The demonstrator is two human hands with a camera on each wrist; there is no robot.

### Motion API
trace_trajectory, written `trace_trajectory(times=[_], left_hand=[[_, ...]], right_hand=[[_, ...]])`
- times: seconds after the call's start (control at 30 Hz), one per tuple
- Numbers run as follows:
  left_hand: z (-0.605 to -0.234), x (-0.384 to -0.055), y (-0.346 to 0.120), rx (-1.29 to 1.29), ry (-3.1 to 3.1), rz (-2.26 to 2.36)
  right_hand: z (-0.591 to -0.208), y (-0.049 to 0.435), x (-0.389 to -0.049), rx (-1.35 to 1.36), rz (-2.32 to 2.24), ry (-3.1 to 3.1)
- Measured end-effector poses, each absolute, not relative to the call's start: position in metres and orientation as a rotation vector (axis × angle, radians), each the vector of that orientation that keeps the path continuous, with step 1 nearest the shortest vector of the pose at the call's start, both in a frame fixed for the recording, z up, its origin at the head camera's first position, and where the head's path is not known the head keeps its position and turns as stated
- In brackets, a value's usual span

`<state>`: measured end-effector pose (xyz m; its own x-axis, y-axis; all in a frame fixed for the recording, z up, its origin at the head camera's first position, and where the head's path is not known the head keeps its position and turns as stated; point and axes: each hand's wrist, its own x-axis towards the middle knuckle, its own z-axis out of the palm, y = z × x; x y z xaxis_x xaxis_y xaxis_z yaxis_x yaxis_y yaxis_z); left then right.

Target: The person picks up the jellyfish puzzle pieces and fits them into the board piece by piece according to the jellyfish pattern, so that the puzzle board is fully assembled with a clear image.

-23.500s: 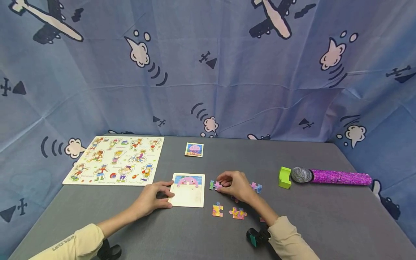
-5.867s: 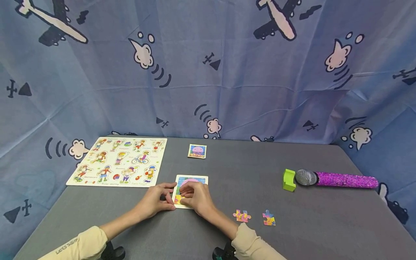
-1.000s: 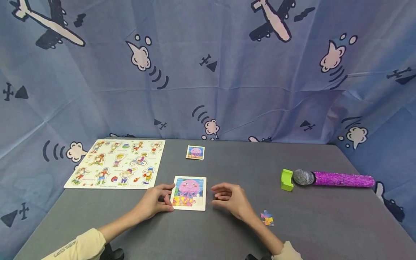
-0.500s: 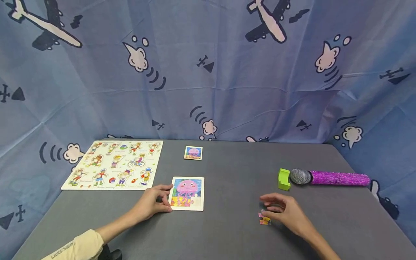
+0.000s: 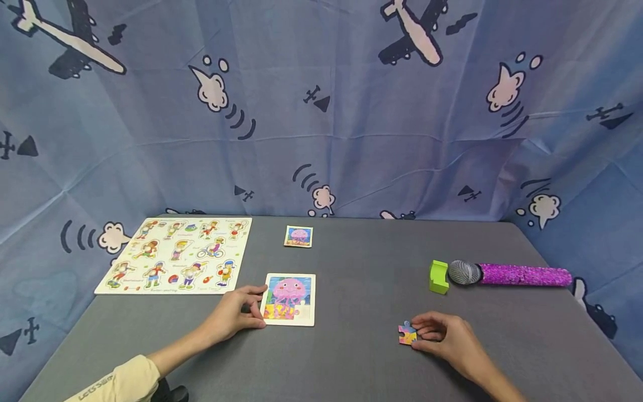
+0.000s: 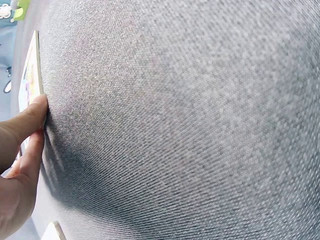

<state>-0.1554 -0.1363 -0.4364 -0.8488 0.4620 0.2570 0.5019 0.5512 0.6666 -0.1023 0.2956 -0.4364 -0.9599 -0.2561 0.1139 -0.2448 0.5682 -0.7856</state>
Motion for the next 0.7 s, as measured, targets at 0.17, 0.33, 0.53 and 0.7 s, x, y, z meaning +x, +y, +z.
trace_trajectory(times=[0.17, 0.33, 0.53, 0.7], left_hand=[[-0.435, -0.154, -0.136, -0.858, -2.709, -1.176], [-0.435, -0.155, -0.137, -0.86, -2.707, -1.176], [-0.437, -0.155, -0.138, -0.853, -2.709, -1.184], [-0.435, -0.155, -0.138, -0.869, -2.698, -1.182]], right_hand=[[-0.429, 0.284, -0.109, -0.463, -1.595, 2.593], [-0.42, 0.263, -0.117, -0.436, -1.78, 2.355], [-0.417, 0.235, -0.131, -0.386, -1.793, 2.269], [-0.421, 0.211, -0.143, -0.436, -1.811, 2.256]])
